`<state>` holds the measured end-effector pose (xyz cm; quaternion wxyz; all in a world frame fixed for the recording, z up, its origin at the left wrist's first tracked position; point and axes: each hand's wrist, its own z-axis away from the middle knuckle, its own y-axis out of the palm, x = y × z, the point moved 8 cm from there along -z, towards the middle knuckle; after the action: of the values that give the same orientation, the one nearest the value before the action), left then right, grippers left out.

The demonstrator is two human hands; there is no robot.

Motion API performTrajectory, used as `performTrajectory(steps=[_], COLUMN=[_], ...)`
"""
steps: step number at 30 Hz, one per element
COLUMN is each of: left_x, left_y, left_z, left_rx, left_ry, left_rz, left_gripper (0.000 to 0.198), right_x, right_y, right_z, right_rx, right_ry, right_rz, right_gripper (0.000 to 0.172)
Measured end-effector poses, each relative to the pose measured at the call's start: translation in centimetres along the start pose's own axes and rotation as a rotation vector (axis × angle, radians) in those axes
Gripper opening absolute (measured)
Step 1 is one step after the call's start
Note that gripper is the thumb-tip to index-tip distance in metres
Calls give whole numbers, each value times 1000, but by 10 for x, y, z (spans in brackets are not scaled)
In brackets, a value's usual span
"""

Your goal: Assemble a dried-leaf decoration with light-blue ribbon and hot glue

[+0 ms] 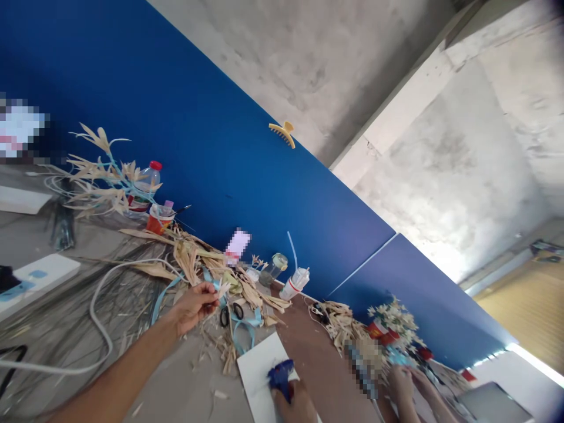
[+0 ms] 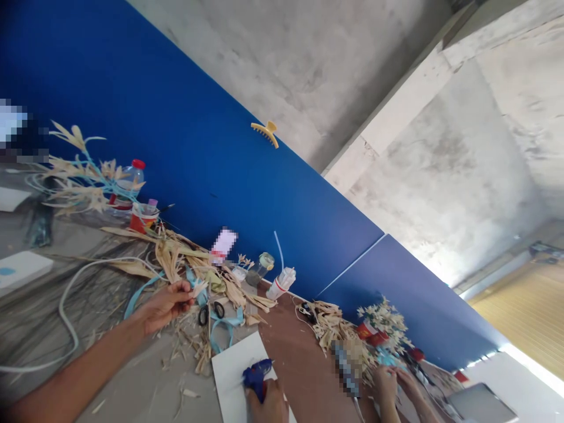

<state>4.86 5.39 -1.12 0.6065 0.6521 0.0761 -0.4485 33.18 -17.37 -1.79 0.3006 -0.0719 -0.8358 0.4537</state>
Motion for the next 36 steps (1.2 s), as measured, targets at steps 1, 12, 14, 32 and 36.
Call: performTrajectory(steps=[1,12,14,32,36], left_x=[0,0,0,-8,-10], left_y=[0,5,3,4,5], left_z=[0,5,5,7,9], left_rx=[2,17,12,-86,-103], left_ry=[-2,-25,-20,109,115], left_rz=[1,-21,-28,-301,-357], left_gripper=[34,32,31,26,24], right_x=[3,176,203,224,224], right_y=[-5,44,74,136,134], right_z=[-2,-49,-49,-44,-44], right_rx=[-34,217,291,459,462], right_ry=[-12,-100,-60,154,142], right_rz=[-9,-753,-870,-1248,-1237], right_gripper=[10,19,17,11,13])
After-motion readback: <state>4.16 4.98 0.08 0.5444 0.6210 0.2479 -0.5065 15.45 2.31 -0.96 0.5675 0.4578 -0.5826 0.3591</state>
